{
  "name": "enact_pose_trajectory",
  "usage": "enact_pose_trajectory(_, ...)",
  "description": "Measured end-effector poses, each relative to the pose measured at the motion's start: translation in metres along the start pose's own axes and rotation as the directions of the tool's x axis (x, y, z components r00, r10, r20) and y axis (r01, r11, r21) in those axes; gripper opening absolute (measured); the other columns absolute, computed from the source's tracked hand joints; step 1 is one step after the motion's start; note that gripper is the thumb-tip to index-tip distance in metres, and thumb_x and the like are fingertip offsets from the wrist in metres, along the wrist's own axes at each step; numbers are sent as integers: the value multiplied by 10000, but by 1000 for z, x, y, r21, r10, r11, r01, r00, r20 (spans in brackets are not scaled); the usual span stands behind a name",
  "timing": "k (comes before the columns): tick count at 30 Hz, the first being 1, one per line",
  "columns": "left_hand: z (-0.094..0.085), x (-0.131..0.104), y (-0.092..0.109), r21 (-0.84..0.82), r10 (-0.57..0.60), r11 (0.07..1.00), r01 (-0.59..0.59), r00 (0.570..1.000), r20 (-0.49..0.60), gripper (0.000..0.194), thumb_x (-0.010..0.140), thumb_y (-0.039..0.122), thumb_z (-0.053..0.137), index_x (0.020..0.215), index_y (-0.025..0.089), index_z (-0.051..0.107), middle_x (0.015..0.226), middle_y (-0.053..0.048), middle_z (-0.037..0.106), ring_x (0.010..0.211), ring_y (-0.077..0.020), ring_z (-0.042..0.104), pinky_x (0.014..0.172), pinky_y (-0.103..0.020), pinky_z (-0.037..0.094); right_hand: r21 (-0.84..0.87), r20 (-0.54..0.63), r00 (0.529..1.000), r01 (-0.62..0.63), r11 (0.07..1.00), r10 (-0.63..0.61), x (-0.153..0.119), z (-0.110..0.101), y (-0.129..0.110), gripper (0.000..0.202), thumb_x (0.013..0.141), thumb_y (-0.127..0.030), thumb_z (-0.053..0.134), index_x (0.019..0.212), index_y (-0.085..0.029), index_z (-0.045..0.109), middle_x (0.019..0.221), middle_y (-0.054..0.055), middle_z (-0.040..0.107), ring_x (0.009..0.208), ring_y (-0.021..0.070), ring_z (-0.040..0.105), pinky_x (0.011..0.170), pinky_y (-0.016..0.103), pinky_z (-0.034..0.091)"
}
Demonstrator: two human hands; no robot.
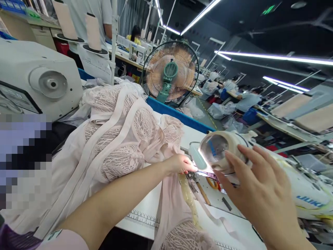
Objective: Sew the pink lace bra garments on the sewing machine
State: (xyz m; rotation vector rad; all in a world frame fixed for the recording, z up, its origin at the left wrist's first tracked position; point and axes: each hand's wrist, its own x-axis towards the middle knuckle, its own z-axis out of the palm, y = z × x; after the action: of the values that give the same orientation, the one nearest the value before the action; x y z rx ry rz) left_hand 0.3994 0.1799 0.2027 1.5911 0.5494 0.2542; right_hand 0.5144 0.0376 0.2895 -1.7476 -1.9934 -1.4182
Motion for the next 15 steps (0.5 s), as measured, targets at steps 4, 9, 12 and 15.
enact_pose_trajectory(4,-1,6,-4,-67,-13,998,10,999,-45,291,691,313,679,537,160,485,501,47,424,536,-102,472,495,-197,354,3,-24,1000,-3,1000,3,17,4,-2,623,892,-495,463,1405,-160,349,1335,217,449,1290,378,376,1048,487,341)
enact_pose_trajectory(9,-5,18,-10,-130,1,991,-17,992,-123,305,649,326,715,531,167,484,444,49,418,481,-97,418,477,-204,306,27,-5,997,-76,997,76,11,8,17,632,885,-571,422,1397,-203,383,1391,170,421,1319,351,340,1086,474,285)
enact_pose_trajectory(12,-4,20,-11,-184,11,982,-41,987,-161,244,669,271,689,559,164,501,478,50,431,500,-92,420,499,-203,322,74,-12,998,-63,995,64,11,11,39,597,864,-548,488,1333,-181,453,1308,185,501,1247,357,439,1041,481,357)
enact_pose_trajectory(15,-2,18,-10,-219,49,972,-88,983,-177,180,684,197,631,563,160,503,533,52,449,547,-87,427,557,-200,362,123,8,997,-81,989,81,15,15,70,510,855,-512,525,1242,-181,529,1176,174,596,1150,328,536,967,449,439)
